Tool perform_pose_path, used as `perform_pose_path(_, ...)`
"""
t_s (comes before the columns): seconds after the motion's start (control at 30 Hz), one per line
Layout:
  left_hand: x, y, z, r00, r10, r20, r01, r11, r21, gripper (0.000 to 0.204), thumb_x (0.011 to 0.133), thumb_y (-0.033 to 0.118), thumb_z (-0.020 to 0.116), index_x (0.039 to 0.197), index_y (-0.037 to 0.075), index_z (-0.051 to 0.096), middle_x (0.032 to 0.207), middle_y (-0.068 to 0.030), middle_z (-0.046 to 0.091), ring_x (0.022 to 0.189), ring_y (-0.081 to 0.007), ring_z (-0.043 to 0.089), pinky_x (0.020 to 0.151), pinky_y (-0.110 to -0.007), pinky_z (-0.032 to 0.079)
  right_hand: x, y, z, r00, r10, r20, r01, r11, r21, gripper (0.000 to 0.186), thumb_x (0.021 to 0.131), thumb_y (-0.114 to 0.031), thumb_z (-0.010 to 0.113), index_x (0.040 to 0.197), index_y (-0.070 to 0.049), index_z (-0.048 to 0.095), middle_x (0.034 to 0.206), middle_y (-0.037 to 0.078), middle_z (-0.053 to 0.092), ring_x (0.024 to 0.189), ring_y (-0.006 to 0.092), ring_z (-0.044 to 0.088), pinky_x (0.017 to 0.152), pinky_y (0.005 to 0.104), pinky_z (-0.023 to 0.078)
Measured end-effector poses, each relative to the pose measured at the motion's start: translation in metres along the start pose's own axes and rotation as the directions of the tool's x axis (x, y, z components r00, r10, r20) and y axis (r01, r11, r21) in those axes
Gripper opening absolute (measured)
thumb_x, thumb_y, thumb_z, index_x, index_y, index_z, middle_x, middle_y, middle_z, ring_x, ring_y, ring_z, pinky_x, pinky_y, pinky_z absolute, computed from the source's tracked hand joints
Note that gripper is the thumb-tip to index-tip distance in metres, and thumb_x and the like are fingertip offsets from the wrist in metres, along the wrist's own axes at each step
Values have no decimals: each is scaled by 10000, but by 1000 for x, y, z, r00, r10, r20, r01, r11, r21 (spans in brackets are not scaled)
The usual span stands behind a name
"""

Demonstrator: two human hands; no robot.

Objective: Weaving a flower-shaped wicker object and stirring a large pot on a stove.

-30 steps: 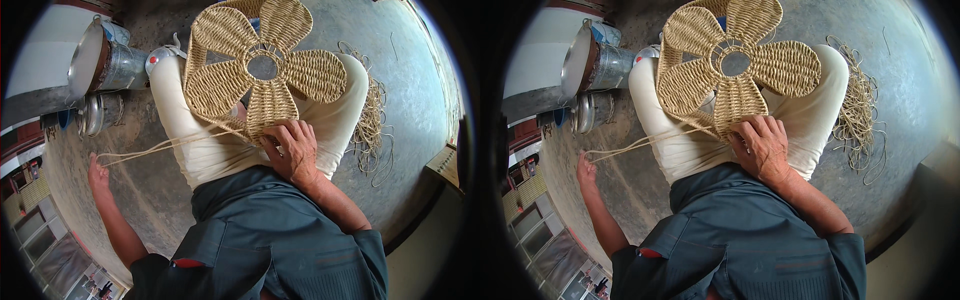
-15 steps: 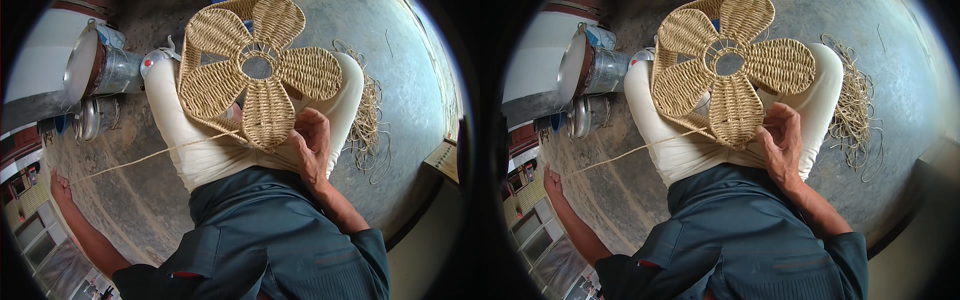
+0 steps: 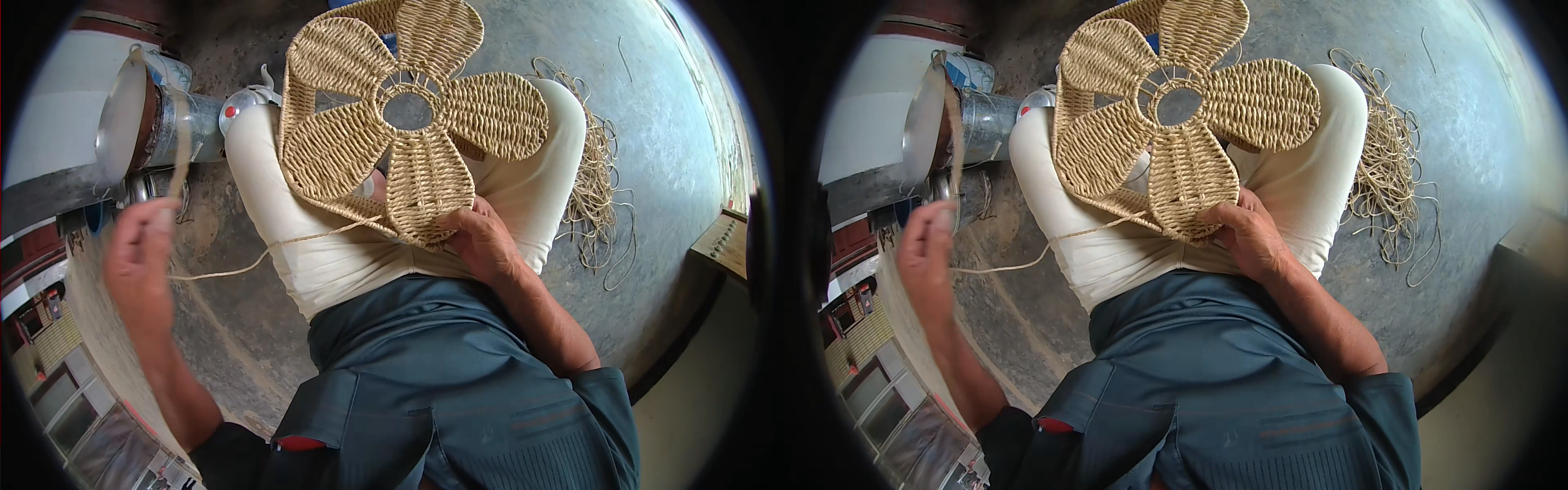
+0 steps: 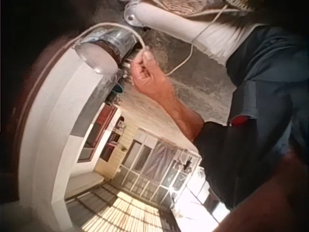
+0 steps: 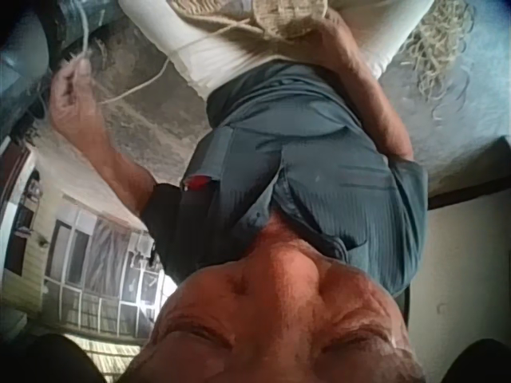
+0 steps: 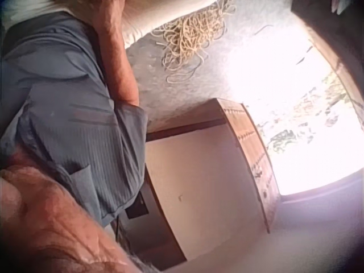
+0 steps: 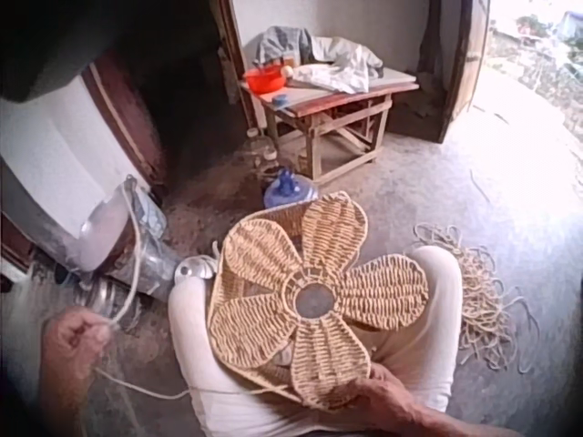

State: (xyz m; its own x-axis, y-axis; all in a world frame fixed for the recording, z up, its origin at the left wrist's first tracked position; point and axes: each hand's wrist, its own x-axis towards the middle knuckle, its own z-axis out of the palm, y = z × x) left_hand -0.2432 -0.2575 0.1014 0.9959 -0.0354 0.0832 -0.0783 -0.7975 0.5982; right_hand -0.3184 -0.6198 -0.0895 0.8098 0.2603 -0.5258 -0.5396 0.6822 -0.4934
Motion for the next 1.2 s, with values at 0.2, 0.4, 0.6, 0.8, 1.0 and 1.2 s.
perform_pose_path(0.2,-36,41,155,969,189,161,-130,938,-321,125,942,-10,746,1067,1,756,941,-74,669,782,-171,655,681,-322,522,0,-1,7,1000,9,22,-8,1000,-5,440,921,18,596,1360,55,603,1274,117,720,1160,219,699,1073,380,542)
perform_pose_path(0.4,-42,39,199,927,345,151,-305,923,-233,149,930,-41,731,1057,34,748,973,-76,677,819,-195,674,707,-340,545,2,-1,2,997,22,71,-24,999,28,485,916,9,592,1398,60,566,1305,128,702,1181,218,684,1085,386,536)
perform_pose_path(0.6,-45,42,199,875,455,163,-428,887,-174,213,938,-42,704,1129,47,735,1009,-95,666,892,-275,675,783,-400,554,4,-2,0,996,22,90,-24,999,24,501,906,13,588,1404,53,558,1289,121,702,1162,210,683,1070,384,542)
perform_pose_path(0.8,-45,38,201,860,488,147,-471,871,-137,295,907,-56,706,1183,45,735,1034,-93,653,938,-291,668,838,-418,561,6,-1,-2,996,31,85,-34,999,28,466,917,6,608,1381,39,576,1271,110,706,1145,202,687,1052,379,552)
perform_pose_path(1.0,-45,38,203,749,629,207,-653,754,71,299,881,-33,673,1172,29,697,1053,-84,582,960,-279,630,854,-410,548,8,1,-3,994,28,103,-32,999,34,449,923,4,610,1370,41,583,1250,105,711,1124,195,689,1052,378,553)
perform_pose_path(1.2,-47,53,198,770,567,293,-628,755,187,247,887,-9,656,1131,33,660,1034,-86,553,936,-267,588,855,-407,534,10,3,-9,992,59,113,-64,997,41,436,912,11,594,1347,41,593,1223,106,711,1114,197,683,1040,373,550)
